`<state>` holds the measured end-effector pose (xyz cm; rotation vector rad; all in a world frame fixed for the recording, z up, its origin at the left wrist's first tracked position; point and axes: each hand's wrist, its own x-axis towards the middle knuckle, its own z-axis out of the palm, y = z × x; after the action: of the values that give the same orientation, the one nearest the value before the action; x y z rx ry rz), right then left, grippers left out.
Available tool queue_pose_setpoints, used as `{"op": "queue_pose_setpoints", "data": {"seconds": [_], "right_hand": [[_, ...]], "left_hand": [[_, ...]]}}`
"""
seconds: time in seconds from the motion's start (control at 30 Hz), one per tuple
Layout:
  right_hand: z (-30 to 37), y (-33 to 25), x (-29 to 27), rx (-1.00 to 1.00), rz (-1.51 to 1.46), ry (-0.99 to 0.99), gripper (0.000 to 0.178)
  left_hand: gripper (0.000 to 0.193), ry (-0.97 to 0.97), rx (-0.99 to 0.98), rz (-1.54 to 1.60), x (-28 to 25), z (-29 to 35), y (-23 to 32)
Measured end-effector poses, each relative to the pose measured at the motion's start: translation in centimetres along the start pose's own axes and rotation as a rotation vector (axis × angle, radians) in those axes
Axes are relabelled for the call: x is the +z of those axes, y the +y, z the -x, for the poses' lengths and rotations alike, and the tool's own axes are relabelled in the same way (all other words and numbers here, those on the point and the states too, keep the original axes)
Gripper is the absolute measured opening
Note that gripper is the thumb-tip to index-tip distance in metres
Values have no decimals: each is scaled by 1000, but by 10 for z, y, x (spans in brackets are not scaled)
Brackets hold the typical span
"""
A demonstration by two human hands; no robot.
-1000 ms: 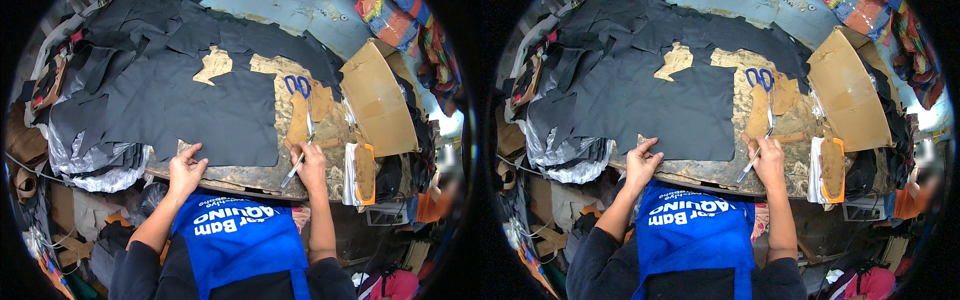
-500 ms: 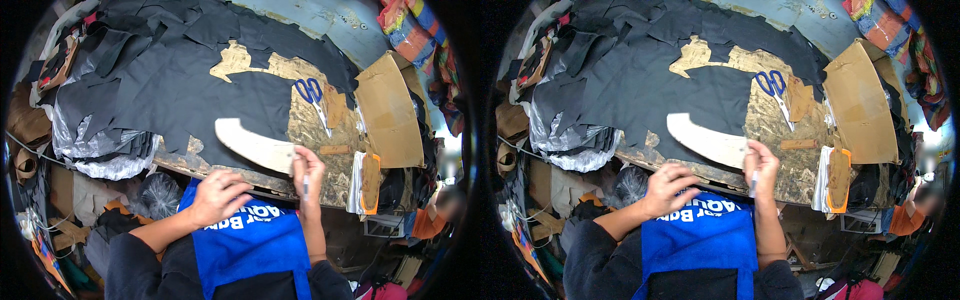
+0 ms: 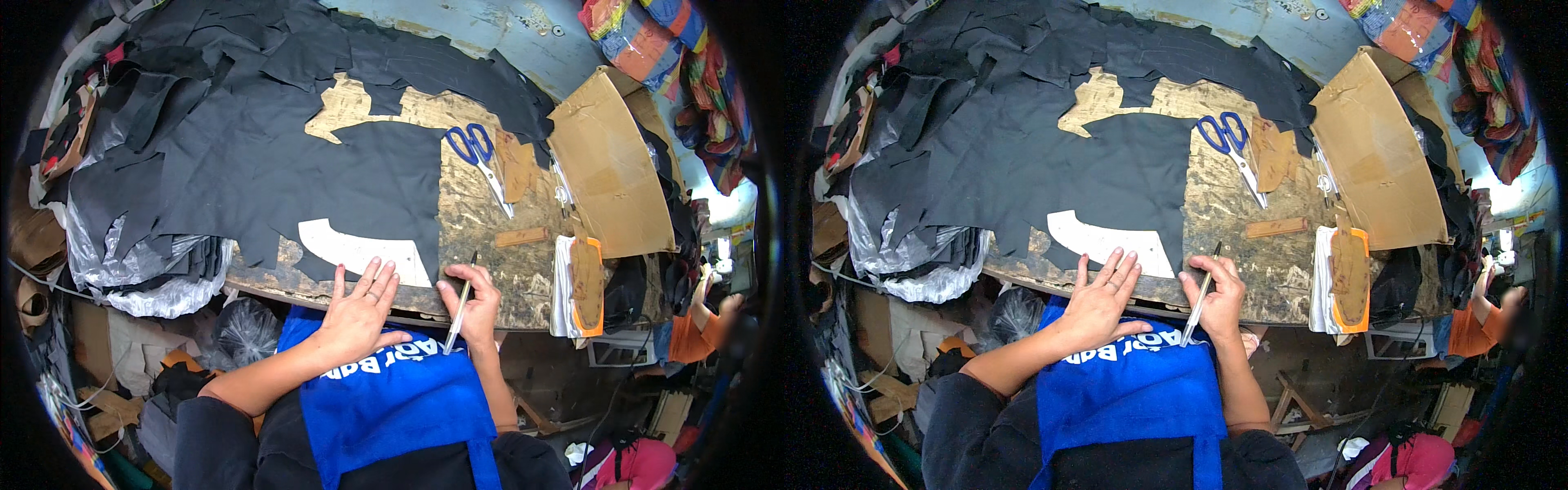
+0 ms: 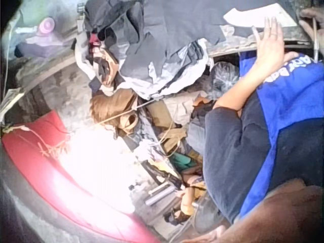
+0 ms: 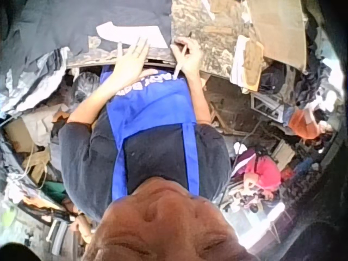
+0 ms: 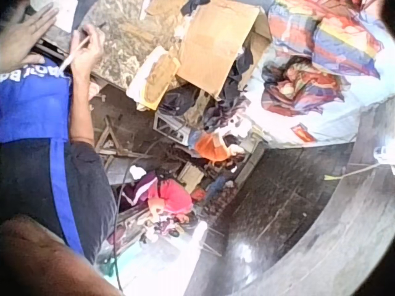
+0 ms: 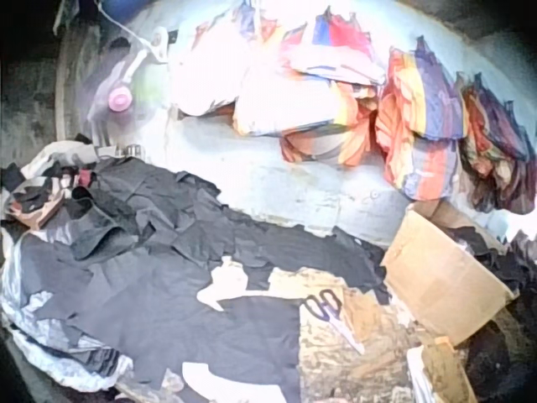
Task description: The person places a cardboard pattern on a black fabric sheet and traces its outline with a white marker. They repeat this process multiple times, moving the pattern to different positions on the fabric to mark several shapes.
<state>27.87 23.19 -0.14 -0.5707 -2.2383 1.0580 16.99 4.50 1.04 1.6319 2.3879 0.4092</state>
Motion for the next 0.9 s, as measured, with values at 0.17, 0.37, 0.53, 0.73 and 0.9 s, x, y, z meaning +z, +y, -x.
{"op": "queue_pose_setpoints", "data": {"seconds": [0.17,0.37,0.53,0.73,0.9], "right_hand": [[0,-7,7,-24,47,-27,30],[2,-2,8,-108,48,-22,22],[1,-3,8,-59,35,-32,20],[-1,-7,9,-2,5,-40,19],[0,-3,9,6,50,-42,19]], "left_hand": [[95,16,-22,-32,1,-8,10],[85,12,11,10,-1,-6,5],[81,5,8,22,-3,-4,0],[78,-9,-5,51,-4,-4,0],[78,-21,-14,57,-6,-3,1]]}}
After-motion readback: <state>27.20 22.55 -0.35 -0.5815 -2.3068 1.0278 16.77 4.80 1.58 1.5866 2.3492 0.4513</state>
